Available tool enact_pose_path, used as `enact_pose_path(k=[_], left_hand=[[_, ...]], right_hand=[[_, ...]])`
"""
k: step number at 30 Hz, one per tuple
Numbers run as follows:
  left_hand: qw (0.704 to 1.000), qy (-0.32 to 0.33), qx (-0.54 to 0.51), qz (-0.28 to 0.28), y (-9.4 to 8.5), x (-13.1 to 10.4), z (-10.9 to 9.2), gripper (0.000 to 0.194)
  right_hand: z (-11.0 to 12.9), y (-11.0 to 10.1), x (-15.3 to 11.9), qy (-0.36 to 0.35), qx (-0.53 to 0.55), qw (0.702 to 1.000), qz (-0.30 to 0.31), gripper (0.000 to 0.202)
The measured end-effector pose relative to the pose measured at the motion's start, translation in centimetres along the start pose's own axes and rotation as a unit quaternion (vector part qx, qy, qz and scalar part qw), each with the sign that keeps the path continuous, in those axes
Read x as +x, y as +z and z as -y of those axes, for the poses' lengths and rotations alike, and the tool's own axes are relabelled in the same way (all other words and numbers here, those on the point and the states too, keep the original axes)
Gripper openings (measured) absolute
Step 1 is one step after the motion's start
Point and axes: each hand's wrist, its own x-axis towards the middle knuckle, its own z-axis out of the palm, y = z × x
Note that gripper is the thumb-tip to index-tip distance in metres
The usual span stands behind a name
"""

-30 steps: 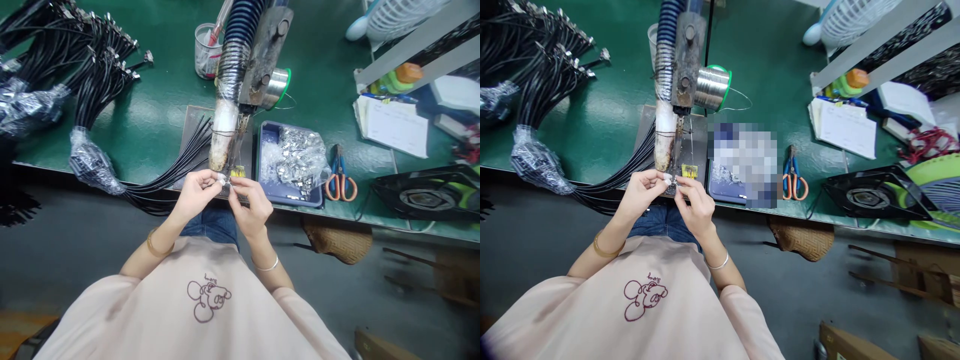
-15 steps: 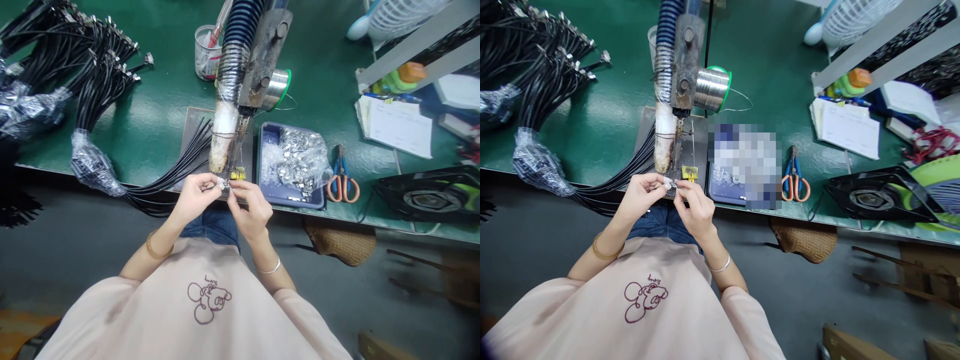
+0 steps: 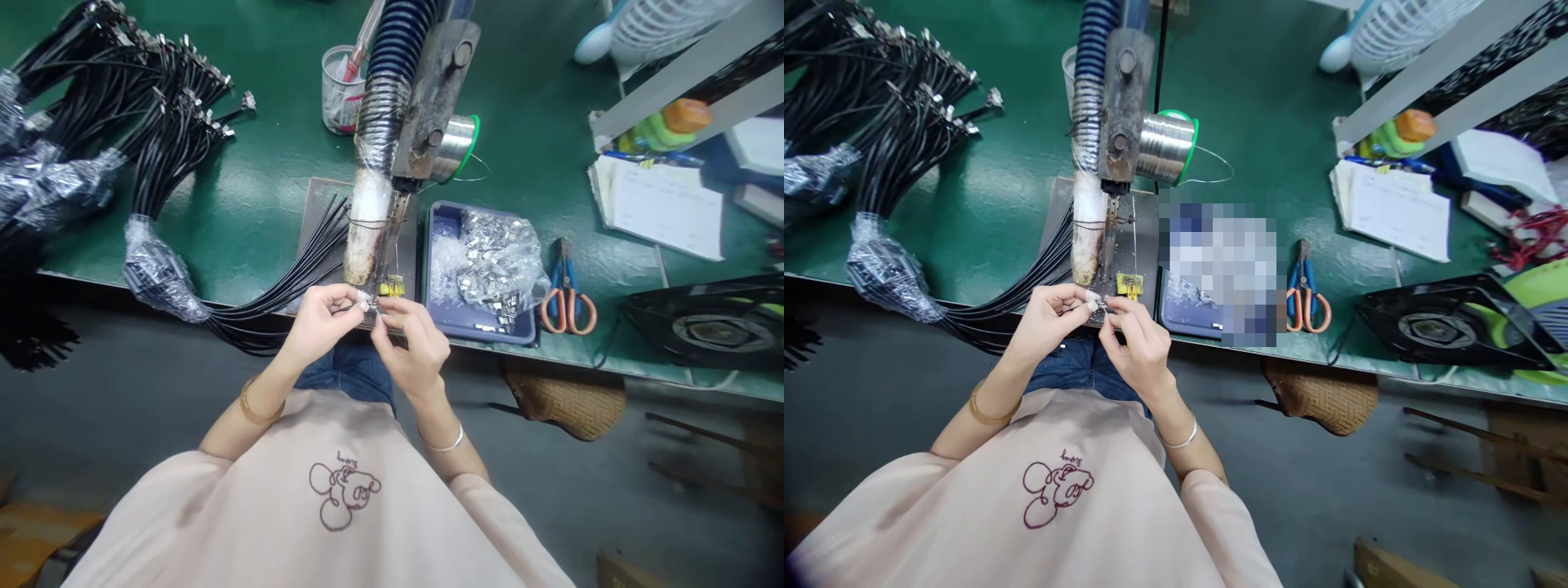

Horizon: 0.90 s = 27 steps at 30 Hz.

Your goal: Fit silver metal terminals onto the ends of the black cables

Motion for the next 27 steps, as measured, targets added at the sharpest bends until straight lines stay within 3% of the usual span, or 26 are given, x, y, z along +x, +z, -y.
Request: enact_pose_path(k=[5,9,13,17,21,24,27], left_hand=[[1.0,0.0,0.01,0.024,-0.2,-0.1,0.3,0.015],[0.997,0.032,0.047,0.043,-0.1,-0.7,0.5,0.016],[0.989,0.085,0.118,0.01,-0.1,-1.4,0.9,0.011],[0.981,0.133,0.144,-0.003,-0.2,-1.9,1.2,0.017],[0.994,0.074,0.069,0.038,-0.3,-1.8,1.4,0.022],[0.998,0.055,-0.003,0.014,-0.1,-1.3,1.4,0.019],[0.998,0.054,-0.026,-0.002,0.1,-0.9,1.3,0.016]], right_hand=[[-0.2,-0.2,-0.2,0.015,0.021,1.0,0.007,0.017],[-0.2,-0.6,0.1,0.119,0.063,0.991,0.025,0.012],[-0.1,-1.0,0.3,0.206,0.132,0.969,0.037,0.011],[0.0,-1.0,0.2,0.24,0.187,0.952,0.035,0.011],[0.1,-0.7,-0.1,0.193,0.148,0.97,0.021,0.011],[0.2,-0.4,-0.4,0.09,0.059,0.994,-0.007,0.013],[0.2,-0.2,-0.6,0.014,0.003,1.0,-0.011,0.018]])
